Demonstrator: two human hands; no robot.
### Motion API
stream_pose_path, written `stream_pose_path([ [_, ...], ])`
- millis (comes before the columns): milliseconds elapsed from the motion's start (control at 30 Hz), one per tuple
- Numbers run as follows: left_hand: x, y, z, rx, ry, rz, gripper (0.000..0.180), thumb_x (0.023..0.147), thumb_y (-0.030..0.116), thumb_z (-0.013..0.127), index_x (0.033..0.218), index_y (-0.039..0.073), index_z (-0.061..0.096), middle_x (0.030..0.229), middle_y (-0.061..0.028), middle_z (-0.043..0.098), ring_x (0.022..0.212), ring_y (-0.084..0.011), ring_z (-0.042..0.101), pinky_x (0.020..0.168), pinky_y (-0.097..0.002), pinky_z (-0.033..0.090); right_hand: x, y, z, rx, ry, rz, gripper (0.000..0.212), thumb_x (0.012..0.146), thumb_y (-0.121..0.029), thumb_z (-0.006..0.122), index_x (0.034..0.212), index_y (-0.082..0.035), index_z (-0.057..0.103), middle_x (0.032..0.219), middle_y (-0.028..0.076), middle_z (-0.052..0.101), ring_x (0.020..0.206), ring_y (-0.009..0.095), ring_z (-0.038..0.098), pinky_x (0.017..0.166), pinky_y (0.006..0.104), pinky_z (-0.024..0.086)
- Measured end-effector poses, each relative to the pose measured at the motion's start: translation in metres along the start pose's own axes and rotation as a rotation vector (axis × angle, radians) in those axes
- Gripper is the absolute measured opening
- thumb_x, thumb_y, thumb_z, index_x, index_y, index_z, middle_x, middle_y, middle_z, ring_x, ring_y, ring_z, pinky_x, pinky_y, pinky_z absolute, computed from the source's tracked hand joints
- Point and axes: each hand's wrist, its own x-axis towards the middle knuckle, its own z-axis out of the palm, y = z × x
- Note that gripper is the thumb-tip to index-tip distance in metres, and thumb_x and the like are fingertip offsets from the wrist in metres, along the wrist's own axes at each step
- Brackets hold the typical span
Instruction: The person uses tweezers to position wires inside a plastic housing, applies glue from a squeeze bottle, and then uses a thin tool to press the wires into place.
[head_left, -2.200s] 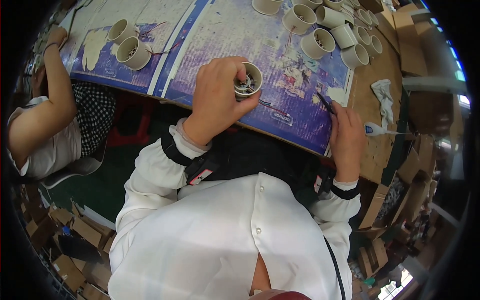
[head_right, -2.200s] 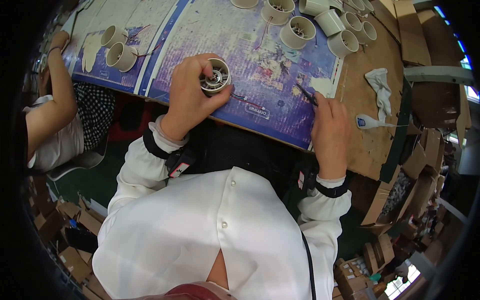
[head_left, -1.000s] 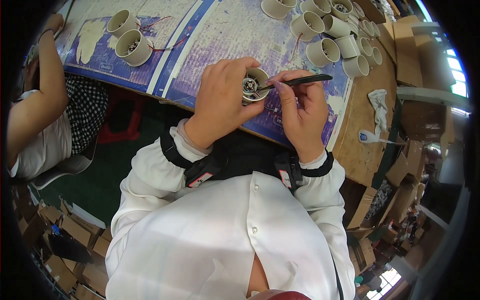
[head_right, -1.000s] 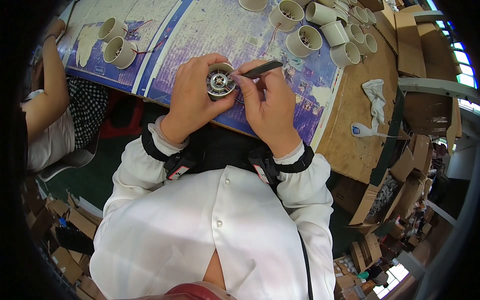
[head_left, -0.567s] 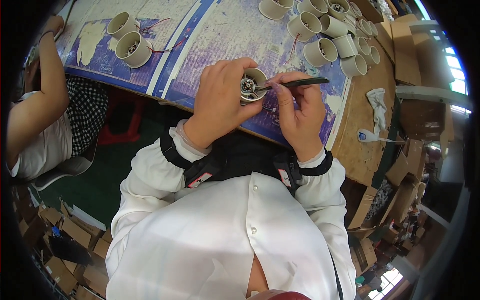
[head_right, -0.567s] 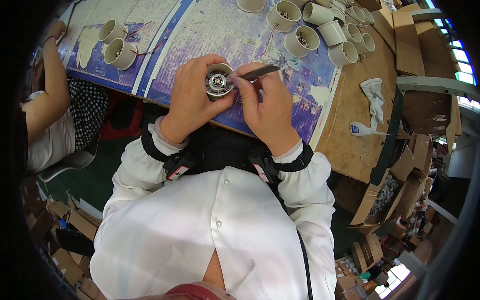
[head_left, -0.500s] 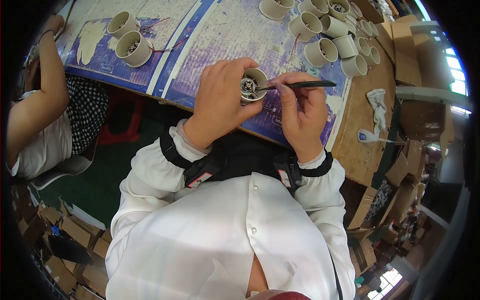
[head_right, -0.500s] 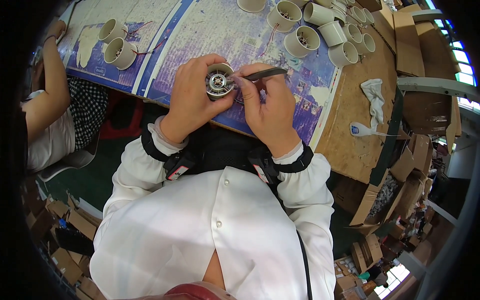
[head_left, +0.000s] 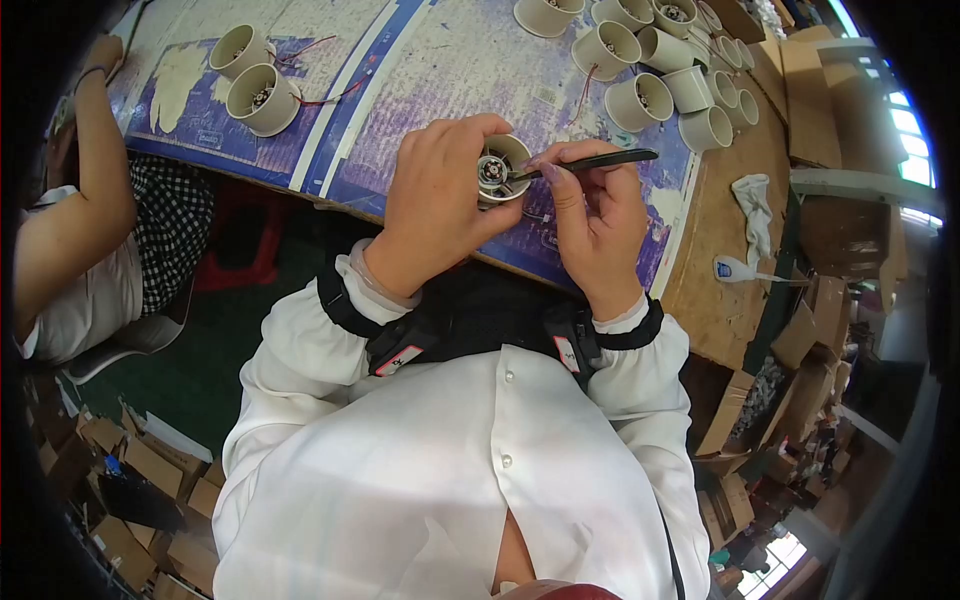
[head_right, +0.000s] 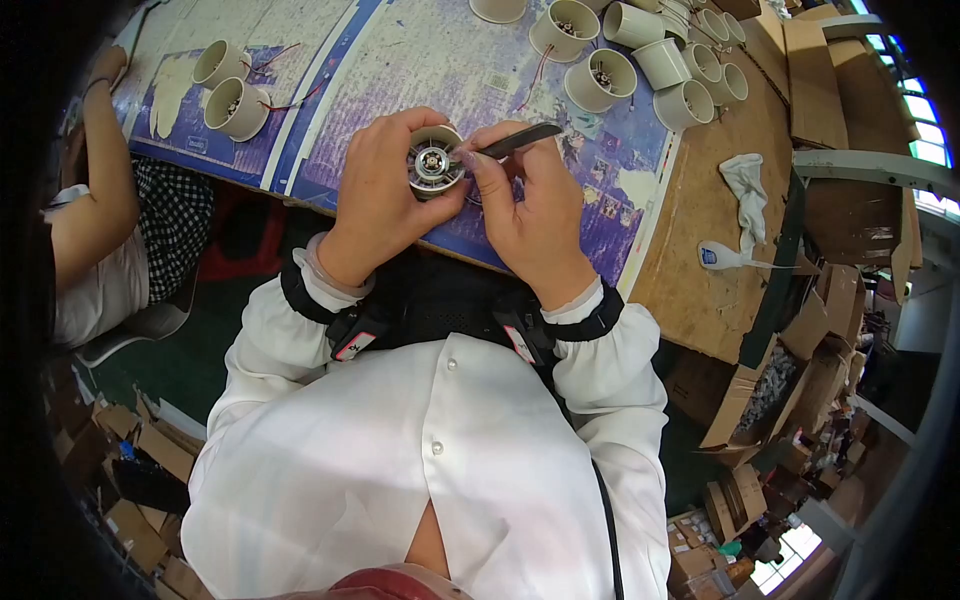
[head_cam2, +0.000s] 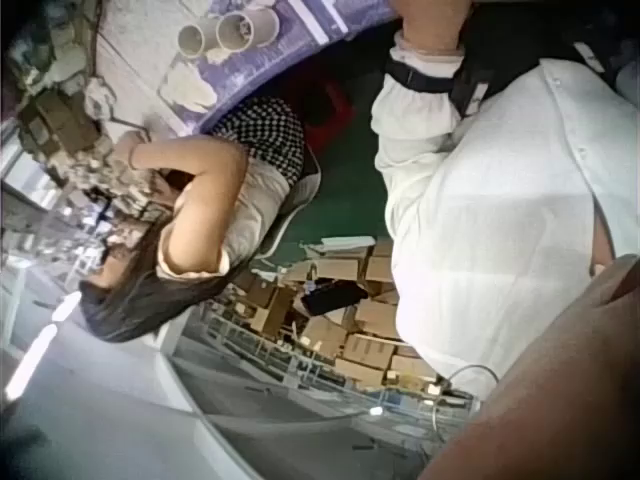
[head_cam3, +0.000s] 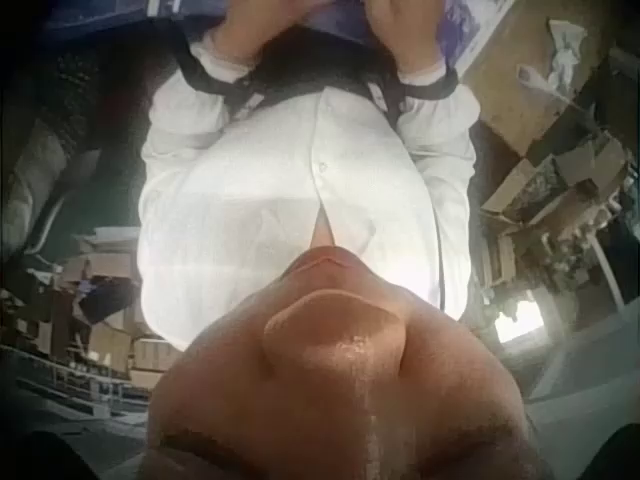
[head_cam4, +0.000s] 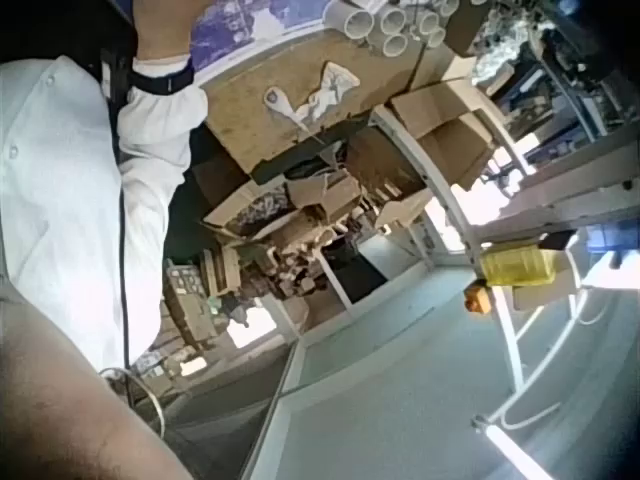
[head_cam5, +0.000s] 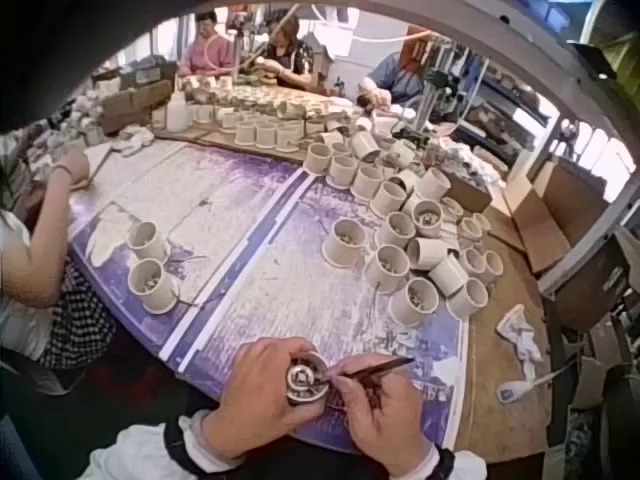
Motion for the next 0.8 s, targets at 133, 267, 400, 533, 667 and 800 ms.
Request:
stream_pose_path([
  [133,0.000,0.000,0.000,0.002,0.009,0.004,0.059,0.069,0.015,0.084,0.121,0.008,0.057,0.106,-0.0084,0.067,0.100,-0.0317,0.061,0.089,-0.0417,0.044,0.000,0.004,0.002,0.027,0.011,-0.002,0.015,0.101,0.000,0.056,0.115,-0.001,0.050,0.108,0.012,0.066,0.099,0.018,0.067,0.087,0.0273,0.053],
  [267,0.000,0.000,0.001,-0.001,0.009,0.003,0.059,0.069,0.015,0.084,0.122,0.008,0.057,0.106,-0.0084,0.067,0.100,-0.0318,0.061,0.089,-0.0417,0.044,0.002,0.002,0.005,0.036,0.058,0.014,0.015,0.101,-0.001,0.057,0.114,-0.001,0.050,0.108,0.012,0.066,0.098,0.017,0.067,0.087,0.0268,0.053],
  [400,-0.001,0.000,0.002,0.003,0.010,0.001,0.060,0.069,0.015,0.084,0.122,0.008,0.057,0.106,-0.0082,0.067,0.100,-0.0317,0.061,0.090,-0.0418,0.044,0.000,0.004,0.010,0.009,0.109,0.004,0.015,0.101,-0.001,0.058,0.114,-0.001,0.051,0.108,0.012,0.066,0.098,0.017,0.067,0.086,0.0263,0.053],
  [533,-0.001,0.000,0.001,0.008,0.016,0.005,0.060,0.069,0.016,0.084,0.122,0.008,0.056,0.106,-0.0081,0.067,0.100,-0.0315,0.061,0.089,-0.0418,0.044,-0.003,0.002,0.014,-0.046,0.143,-0.011,0.014,0.100,-0.001,0.059,0.113,0.000,0.052,0.107,0.012,0.066,0.097,0.016,0.067,0.084,0.0259,0.053],
  [667,-0.001,-0.001,0.002,0.012,0.021,0.011,0.060,0.069,0.016,0.084,0.122,0.008,0.056,0.106,-0.0079,0.067,0.099,-0.0314,0.061,0.089,-0.0418,0.044,-0.004,0.002,0.017,-0.121,0.214,-0.143,0.011,0.096,-0.005,0.067,0.105,-0.001,0.063,0.100,0.008,0.068,0.076,0.015,0.065,0.063,0.0267,0.052],
  [800,-0.002,-0.002,0.003,0.012,0.029,0.016,0.061,0.069,0.016,0.084,0.123,0.008,0.056,0.106,-0.0075,0.067,0.099,-0.0314,0.061,0.089,-0.0418,0.044,-0.008,0.000,0.010,-0.045,0.133,-0.111,0.013,0.099,0.000,0.060,0.111,0.000,0.054,0.108,0.012,0.066,0.095,0.017,0.067,0.080,0.0261,0.053],
])
